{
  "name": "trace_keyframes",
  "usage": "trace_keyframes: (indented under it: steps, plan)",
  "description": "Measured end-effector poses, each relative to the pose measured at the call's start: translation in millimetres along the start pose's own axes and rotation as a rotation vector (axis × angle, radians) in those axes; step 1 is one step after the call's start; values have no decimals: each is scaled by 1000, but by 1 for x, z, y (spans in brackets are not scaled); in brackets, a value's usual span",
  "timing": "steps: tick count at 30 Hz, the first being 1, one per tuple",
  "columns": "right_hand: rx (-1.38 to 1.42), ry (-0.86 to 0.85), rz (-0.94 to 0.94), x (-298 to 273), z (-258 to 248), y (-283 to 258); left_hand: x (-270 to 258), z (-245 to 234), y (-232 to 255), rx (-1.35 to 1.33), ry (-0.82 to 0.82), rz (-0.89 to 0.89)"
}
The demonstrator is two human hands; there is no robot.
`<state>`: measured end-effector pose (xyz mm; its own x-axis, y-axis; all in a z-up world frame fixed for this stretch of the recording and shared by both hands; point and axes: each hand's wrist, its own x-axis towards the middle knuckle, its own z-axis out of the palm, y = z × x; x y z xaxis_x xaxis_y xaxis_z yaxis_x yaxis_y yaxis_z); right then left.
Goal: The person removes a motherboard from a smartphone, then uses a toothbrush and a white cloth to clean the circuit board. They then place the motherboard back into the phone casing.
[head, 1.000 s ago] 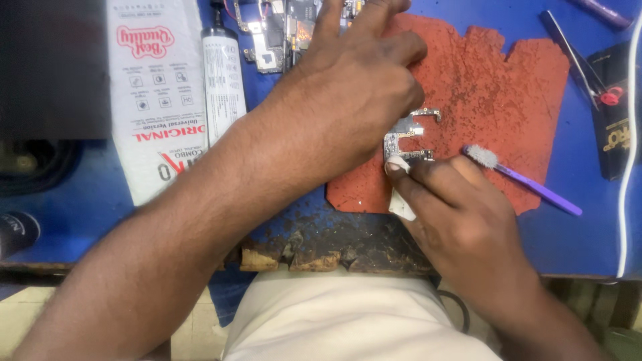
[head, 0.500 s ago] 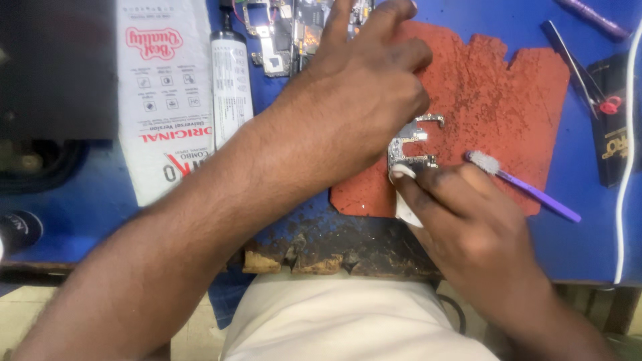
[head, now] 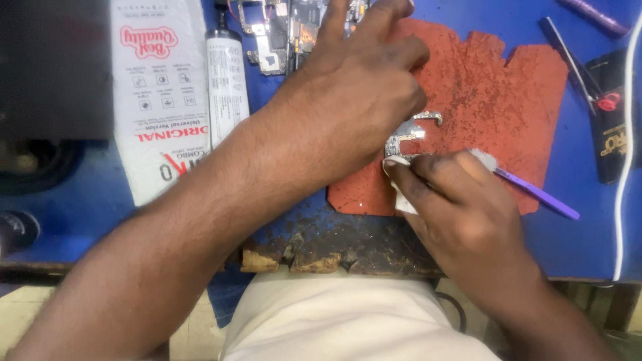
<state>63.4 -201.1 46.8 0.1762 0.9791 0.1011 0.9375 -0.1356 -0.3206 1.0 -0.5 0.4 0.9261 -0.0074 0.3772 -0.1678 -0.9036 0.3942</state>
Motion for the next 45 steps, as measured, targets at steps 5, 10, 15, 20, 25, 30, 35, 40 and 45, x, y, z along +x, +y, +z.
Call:
trace_keyframes:
  steps: [5,10,15,20,25,30,35,40,45]
  plan:
    - [10,0,5,3,-1,-1,1,0,0,30,24,-8]
    - [19,-13,0,4,-2,-2,0,0,0,-1,-1,-19]
    - [31,11,28,0,-1,1,2,1,1,-11,-25,-25]
    - [85,42,68,-10,1,12,3,-1,1,15,-22,-28]
    - [138,231,258,-23,-12,42,3,0,1,5,-34,-26]
    - [98,324,293,-30,-19,71,6,-1,1,25,-76,-38]
    - [-139,291,241,-22,-29,86,7,-4,1,-28,-72,-25]
    - [-104,175,195,1,-43,93,11,-16,-3,-38,40,37]
    - [-244,97,61,16,-63,91,6,-45,-18,-183,241,-277]
